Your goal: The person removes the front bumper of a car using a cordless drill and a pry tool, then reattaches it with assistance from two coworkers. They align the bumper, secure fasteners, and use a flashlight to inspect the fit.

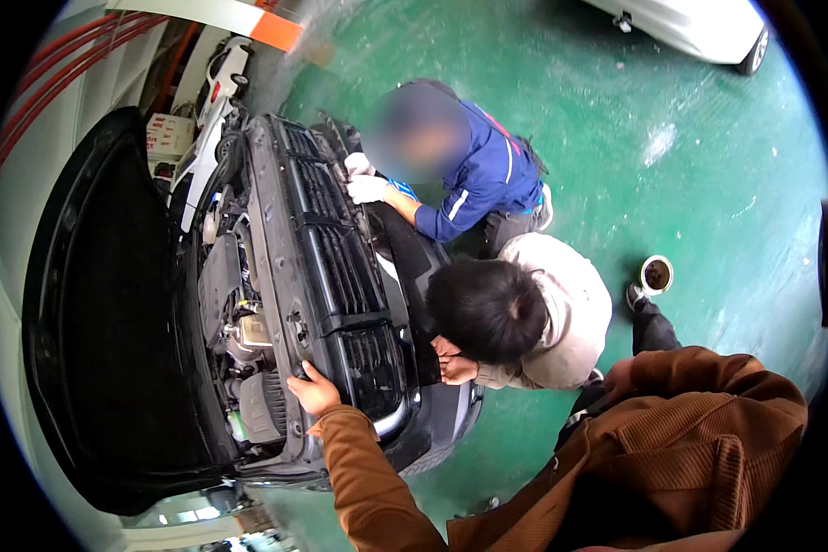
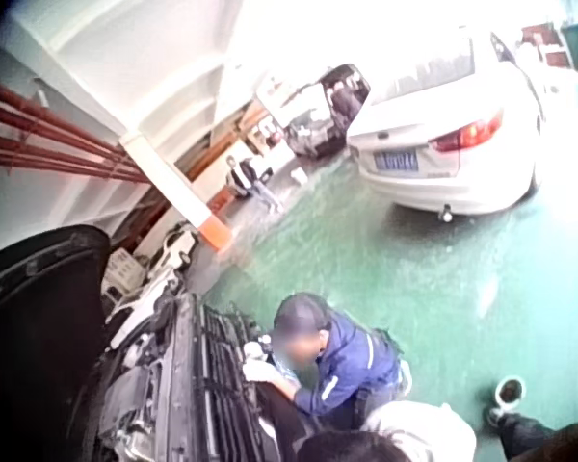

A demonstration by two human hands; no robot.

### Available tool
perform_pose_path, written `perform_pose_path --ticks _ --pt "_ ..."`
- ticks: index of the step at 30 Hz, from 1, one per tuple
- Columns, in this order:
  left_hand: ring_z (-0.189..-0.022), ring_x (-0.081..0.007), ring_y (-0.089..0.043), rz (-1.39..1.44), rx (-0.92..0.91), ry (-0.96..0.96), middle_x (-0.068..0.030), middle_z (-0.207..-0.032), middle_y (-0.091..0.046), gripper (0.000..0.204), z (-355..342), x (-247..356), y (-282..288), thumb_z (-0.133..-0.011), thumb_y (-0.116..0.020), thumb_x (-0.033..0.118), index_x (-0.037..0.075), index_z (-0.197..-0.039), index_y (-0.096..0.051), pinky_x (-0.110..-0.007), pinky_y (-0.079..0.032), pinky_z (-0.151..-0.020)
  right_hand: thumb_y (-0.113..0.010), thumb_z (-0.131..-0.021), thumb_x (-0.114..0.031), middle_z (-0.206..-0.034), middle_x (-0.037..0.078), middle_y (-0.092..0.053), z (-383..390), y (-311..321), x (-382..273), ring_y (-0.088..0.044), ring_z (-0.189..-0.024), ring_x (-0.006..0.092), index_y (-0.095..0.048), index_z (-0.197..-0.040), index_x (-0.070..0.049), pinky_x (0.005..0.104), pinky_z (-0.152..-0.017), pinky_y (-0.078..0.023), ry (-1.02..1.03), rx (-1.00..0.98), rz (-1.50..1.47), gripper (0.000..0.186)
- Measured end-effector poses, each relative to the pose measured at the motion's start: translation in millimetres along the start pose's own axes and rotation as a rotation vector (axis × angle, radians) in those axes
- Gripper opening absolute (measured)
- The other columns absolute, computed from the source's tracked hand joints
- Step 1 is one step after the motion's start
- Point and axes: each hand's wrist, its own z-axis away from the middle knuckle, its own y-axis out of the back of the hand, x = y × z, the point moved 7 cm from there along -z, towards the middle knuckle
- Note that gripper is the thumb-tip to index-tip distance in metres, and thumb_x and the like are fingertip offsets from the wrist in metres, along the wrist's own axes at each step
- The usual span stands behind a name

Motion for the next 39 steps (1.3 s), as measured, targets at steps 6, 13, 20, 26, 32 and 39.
perform_pose_path --ticks 6,13,20,26,32,39 --pt "-0.115 -0.0504 -0.059 -0.118 -0.089 0.111 -0.0344 -0.124 -0.061 0.069 -4 0 -7 -0.102 -0.055 0.055 -0.011 -0.122 -0.056 -0.052 -0.048 -0.098 -0.073 -0.084 -0.063 -0.111 0.015 -0.074 60 18 82 -0.068 -0.105 0.0309 -0.074 -0.118 -0.010 0.0439 -0.091 -0.052 -0.068 0.071 -0.291 0.063" --pt "-0.103 -0.0508 -0.061 -0.084 -0.075 0.068 -0.0331 -0.109 -0.064 0.062 -5 9 -5 -0.103 -0.056 0.053 -0.008 -0.115 -0.058 -0.053 -0.048 -0.091 -0.079 -0.083 -0.059 -0.097 0.011 -0.074 54 19 102 -0.070 -0.095 0.0266 -0.077 -0.111 -0.011 0.0403 -0.084 -0.054 -0.100 -0.092 -0.317 0.056" --pt "-0.091 -0.0517 -0.064 -0.123 -0.026 0.035 -0.0315 -0.100 -0.067 0.056 -4 12 -2 -0.103 -0.058 0.052 -0.003 -0.110 -0.058 -0.053 -0.051 -0.080 -0.080 -0.081 -0.058 -0.093 0.011 -0.075 60 27 106 -0.072 -0.089 0.0256 -0.078 -0.105 -0.010 0.0384 -0.080 -0.055 -0.094 -0.114 -0.311 0.054" --pt "-0.087 -0.0504 -0.065 -0.170 0.000 0.033 -0.0303 -0.097 -0.068 0.056 -5 12 -1 -0.101 -0.060 0.052 -0.004 -0.109 -0.059 -0.053 -0.051 -0.076 -0.083 -0.081 -0.052 -0.087 0.008 -0.073 65 42 89 -0.069 -0.078 0.0202 -0.077 -0.106 -0.010 0.0369 -0.071 -0.055 -0.152 -0.258 -0.373 0.048" --pt "-0.087 -0.0509 -0.065 -0.170 -0.008 0.050 -0.0301 -0.096 -0.068 0.055 -5 14 -2 -0.102 -0.059 0.052 -0.004 -0.106 -0.057 -0.053 -0.051 -0.076 -0.081 -0.084 -0.052 -0.088 0.007 -0.074 56 35 69 -0.070 -0.080 0.0207 -0.077 -0.105 -0.010 0.0378 -0.071 -0.055 -0.131 -0.299 -0.341 0.047" --pt "-0.107 -0.0515 -0.062 -0.188 -0.030 0.018 -0.0352 -0.116 -0.064 0.064 -7 13 -4 -0.103 -0.058 0.049 -0.011 -0.121 -0.057 -0.051 -0.051 -0.092 -0.078 -0.087 -0.048 -0.098 0.010 -0.075 33 21 32 -0.071 -0.088 0.0240 -0.075 -0.111 -0.010 0.0404 -0.079 -0.056 0.010 -0.265 -0.273 0.046"
